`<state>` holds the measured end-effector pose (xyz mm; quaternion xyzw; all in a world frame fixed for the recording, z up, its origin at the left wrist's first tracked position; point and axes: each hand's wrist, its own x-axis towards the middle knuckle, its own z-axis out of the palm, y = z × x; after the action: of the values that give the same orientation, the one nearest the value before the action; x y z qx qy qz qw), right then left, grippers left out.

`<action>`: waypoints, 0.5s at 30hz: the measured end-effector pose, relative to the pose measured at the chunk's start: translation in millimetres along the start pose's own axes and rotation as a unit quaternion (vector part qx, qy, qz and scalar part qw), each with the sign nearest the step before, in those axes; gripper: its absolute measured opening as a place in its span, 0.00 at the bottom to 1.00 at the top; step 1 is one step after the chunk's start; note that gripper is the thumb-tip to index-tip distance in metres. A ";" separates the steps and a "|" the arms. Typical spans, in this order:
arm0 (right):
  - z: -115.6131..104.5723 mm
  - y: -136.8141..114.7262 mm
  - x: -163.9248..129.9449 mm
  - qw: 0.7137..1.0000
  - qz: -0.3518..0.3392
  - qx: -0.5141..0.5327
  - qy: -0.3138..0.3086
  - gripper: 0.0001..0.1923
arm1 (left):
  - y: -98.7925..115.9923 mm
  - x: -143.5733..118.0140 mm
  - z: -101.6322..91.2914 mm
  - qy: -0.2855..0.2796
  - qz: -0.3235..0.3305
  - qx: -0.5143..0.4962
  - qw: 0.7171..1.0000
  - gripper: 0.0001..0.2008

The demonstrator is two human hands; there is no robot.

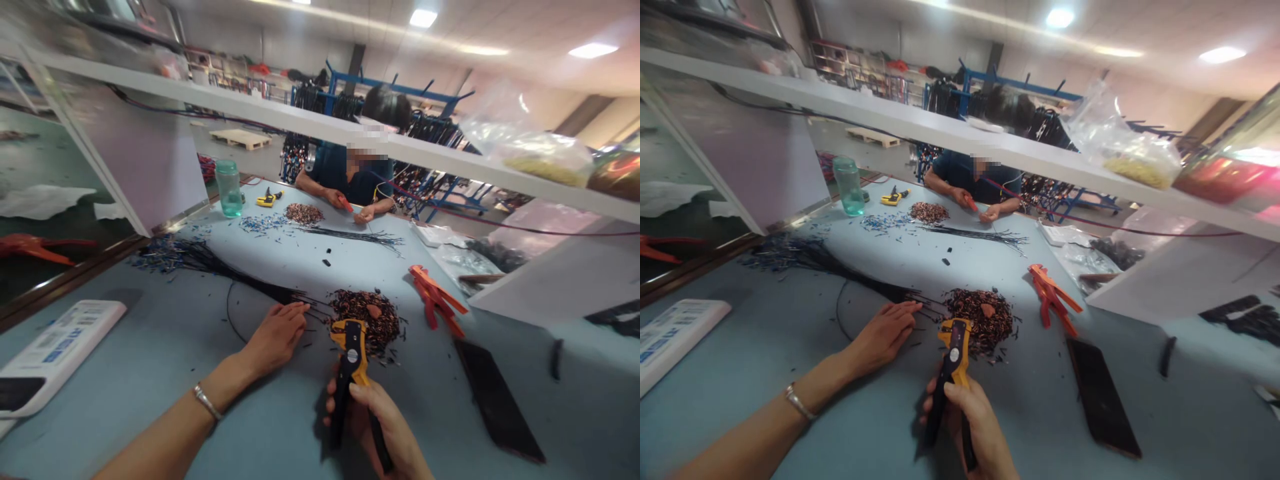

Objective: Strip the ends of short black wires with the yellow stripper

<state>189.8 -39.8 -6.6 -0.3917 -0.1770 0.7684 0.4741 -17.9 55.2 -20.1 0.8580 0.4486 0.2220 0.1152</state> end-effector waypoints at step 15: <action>-6.7 -1.3 2.4 0.999 0.019 0.001 -0.039 0.19 | 1.2 -0.7 7.0 0.040 -0.014 0.019 0.999 0.11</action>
<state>195.2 -37.8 -11.0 -0.3636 -0.1871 0.7924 0.4526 -14.0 54.0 -25.9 0.8444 0.4688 0.2454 0.0837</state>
